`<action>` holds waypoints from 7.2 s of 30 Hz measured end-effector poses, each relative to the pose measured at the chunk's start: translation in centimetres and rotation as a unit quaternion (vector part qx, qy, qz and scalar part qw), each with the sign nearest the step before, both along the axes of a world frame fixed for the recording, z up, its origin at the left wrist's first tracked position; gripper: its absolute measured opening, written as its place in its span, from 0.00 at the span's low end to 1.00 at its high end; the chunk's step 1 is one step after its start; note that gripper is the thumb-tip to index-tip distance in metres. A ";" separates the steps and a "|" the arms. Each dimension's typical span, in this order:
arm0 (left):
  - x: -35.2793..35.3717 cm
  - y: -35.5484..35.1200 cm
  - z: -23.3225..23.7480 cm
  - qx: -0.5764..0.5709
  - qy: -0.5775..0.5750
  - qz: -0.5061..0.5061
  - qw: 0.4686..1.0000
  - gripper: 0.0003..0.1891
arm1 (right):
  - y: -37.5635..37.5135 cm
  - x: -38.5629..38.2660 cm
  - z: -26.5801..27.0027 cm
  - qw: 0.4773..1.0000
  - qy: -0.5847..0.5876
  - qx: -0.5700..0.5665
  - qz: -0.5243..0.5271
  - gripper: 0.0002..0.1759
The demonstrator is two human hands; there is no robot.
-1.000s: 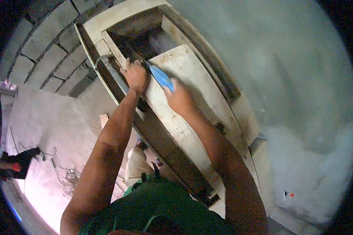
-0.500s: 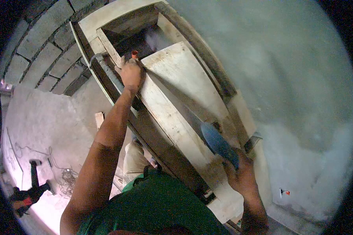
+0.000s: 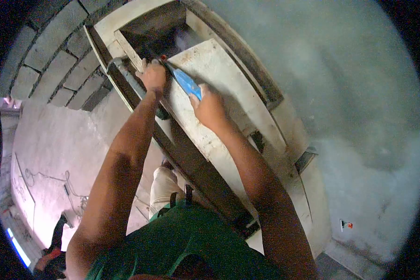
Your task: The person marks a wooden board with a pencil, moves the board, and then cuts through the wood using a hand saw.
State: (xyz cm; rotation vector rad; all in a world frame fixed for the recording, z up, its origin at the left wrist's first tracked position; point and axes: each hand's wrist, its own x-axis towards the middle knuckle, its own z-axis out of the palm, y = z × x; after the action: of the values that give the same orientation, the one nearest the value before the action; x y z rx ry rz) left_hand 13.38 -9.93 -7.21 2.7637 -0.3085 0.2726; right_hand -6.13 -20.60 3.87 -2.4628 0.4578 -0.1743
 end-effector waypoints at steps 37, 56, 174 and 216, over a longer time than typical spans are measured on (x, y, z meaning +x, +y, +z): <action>0.3 1.0 -2.5 -0.157 -0.145 -0.008 0.977 0.16 | -1.5 -4.8 2.3 1.000 0.029 0.001 0.004 0.25; -33.8 7.4 5.0 0.305 0.242 -0.445 0.806 0.35 | -1.0 -5.9 1.0 1.000 -0.017 -0.001 0.024 0.24; -0.2 -1.0 0.9 -0.115 -0.011 0.076 0.990 0.16 | -1.7 -6.8 0.6 0.995 0.051 0.080 -0.019 0.23; -0.9 -1.0 -0.9 -0.061 -0.026 0.070 0.995 0.16 | -2.2 -9.9 -0.4 0.998 0.025 0.051 -0.029 0.22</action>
State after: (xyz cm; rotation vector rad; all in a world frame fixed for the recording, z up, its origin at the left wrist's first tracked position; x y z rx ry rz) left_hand 12.45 -10.94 -8.14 2.6637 -0.1080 0.3869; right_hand -16.02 -22.79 3.43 -2.3600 0.5460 -0.1098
